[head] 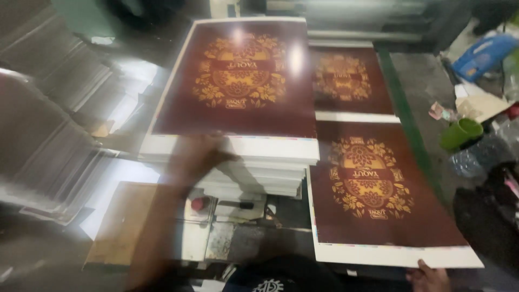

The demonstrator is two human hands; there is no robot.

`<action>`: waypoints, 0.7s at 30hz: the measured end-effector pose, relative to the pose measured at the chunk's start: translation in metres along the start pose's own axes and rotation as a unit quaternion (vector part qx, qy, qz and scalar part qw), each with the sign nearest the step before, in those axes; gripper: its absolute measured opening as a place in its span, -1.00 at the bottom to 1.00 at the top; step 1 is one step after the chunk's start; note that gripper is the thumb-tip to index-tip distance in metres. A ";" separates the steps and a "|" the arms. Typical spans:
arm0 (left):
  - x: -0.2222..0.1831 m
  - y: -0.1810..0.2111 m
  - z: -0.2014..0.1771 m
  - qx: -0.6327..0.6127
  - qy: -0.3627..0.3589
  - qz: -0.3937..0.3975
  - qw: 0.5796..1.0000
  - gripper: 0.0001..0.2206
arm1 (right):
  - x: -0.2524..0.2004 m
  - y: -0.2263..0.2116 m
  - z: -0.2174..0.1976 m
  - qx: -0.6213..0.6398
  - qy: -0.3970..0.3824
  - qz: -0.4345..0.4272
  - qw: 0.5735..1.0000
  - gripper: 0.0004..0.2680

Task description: Flipping and stacking large printed paper sheets on a production table.

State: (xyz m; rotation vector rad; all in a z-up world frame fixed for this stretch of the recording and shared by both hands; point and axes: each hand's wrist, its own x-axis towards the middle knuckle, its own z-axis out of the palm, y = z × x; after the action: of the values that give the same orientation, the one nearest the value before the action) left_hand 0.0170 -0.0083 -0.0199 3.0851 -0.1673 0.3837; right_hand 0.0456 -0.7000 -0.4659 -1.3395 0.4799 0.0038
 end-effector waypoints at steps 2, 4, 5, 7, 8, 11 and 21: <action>0.010 -0.011 -0.005 0.017 -0.032 0.013 0.999 -0.55 | -0.023 0.000 0.006 0.006 -0.049 -0.082 0.995 -0.59; 0.011 -0.026 0.003 0.031 -0.080 0.032 0.996 -0.58 | -0.048 -0.005 0.015 0.008 -0.089 -0.147 0.985 -0.61; 0.008 -0.037 0.011 0.010 -0.011 0.077 0.997 -0.65 | -0.054 -0.012 0.025 0.033 -0.074 -0.120 0.989 -0.60; 0.003 -0.050 0.019 -0.019 0.036 0.127 0.991 -0.71 | -0.072 -0.029 0.046 0.057 -0.044 -0.075 0.995 -0.58; 0.000 -0.051 0.016 -0.057 0.146 0.151 0.976 -0.80 | -0.080 -0.042 0.062 0.066 -0.057 -0.080 0.993 -0.59; -0.017 -0.034 0.014 -0.053 0.233 0.088 0.967 -0.83 | -0.075 -0.044 0.081 0.073 -0.063 -0.068 0.993 -0.66; -0.049 0.020 0.029 -0.094 0.234 0.011 0.968 -0.81 | -0.010 -0.082 0.157 0.061 -0.054 -0.028 0.996 -0.73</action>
State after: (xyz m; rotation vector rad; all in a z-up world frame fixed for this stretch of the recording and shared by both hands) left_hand -0.0258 -0.0240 -0.0596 2.7160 -0.2081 1.0120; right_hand 0.1108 -0.5711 -0.3629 -1.2252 0.3449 0.0008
